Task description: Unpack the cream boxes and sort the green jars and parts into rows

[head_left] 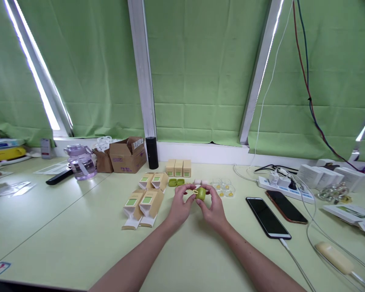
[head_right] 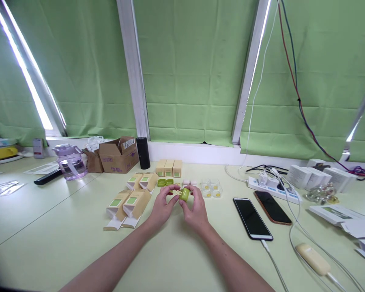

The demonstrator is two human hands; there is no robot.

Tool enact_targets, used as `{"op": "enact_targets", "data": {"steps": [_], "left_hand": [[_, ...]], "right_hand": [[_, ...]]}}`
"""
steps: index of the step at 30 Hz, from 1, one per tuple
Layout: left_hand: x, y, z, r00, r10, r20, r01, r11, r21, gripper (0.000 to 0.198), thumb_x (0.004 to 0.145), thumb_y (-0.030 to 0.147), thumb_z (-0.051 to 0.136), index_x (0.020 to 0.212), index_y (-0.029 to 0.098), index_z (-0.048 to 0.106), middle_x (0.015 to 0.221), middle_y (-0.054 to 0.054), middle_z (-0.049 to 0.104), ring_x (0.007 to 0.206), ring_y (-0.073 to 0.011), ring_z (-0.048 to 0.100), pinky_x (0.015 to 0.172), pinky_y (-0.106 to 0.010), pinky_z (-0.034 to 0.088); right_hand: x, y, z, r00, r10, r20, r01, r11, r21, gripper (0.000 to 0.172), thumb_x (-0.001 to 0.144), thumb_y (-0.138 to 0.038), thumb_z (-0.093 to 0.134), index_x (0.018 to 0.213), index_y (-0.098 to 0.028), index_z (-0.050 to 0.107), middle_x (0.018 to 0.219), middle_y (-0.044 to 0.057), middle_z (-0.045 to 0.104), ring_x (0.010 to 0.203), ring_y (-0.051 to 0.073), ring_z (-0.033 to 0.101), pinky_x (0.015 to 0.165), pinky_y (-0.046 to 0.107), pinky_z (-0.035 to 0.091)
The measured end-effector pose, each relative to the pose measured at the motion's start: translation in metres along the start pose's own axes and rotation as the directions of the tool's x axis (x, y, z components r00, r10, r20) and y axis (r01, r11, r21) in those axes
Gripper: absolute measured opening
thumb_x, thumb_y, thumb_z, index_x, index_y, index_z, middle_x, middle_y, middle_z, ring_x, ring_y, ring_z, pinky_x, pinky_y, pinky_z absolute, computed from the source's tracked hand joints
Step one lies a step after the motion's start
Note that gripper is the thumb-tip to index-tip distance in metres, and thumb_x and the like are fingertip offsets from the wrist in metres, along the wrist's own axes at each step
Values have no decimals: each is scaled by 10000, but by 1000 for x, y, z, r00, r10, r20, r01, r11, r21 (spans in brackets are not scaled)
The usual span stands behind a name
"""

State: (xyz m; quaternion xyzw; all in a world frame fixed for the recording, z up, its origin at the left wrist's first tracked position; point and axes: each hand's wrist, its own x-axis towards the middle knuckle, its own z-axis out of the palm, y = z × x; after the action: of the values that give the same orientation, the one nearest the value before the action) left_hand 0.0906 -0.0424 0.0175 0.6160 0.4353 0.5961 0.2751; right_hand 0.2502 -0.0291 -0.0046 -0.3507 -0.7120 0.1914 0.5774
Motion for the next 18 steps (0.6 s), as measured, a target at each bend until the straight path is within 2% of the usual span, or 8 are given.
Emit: {"op": "enact_targets", "data": {"steps": [4,9,18], "left_hand": [[0,0,-1,1000,10,5,-10,1000,11,208,845,231,722,1052,244,732,1119,-83,691,1129,-259,592,977,-389,440],[0,2,0,1000,-16,4,16,997,-70,210,830,276,757,1035,236,737,1091,-78,707,1054,-248,618,943,-374,452],[0,1,-3,999,45,12,-45,999,15,127,867,293,713,977,240,749,1035,-66,696,978,-236,620,898,-360,478]], "right_hand": [[1,-2,0,1000,12,1,-12,998,63,378,887,-260,634,1253,-225,550,1195,98,671,1056,254,660,954,449,561],[2,-7,0,1000,-9,15,8,996,92,374,888,-239,625,1255,-235,550,1184,94,668,1050,243,680,940,429,588],[2,-6,-2,999,-29,33,26,996,85,401,877,-230,622,1274,-242,568,1194,105,639,1032,244,663,855,404,619]]}}
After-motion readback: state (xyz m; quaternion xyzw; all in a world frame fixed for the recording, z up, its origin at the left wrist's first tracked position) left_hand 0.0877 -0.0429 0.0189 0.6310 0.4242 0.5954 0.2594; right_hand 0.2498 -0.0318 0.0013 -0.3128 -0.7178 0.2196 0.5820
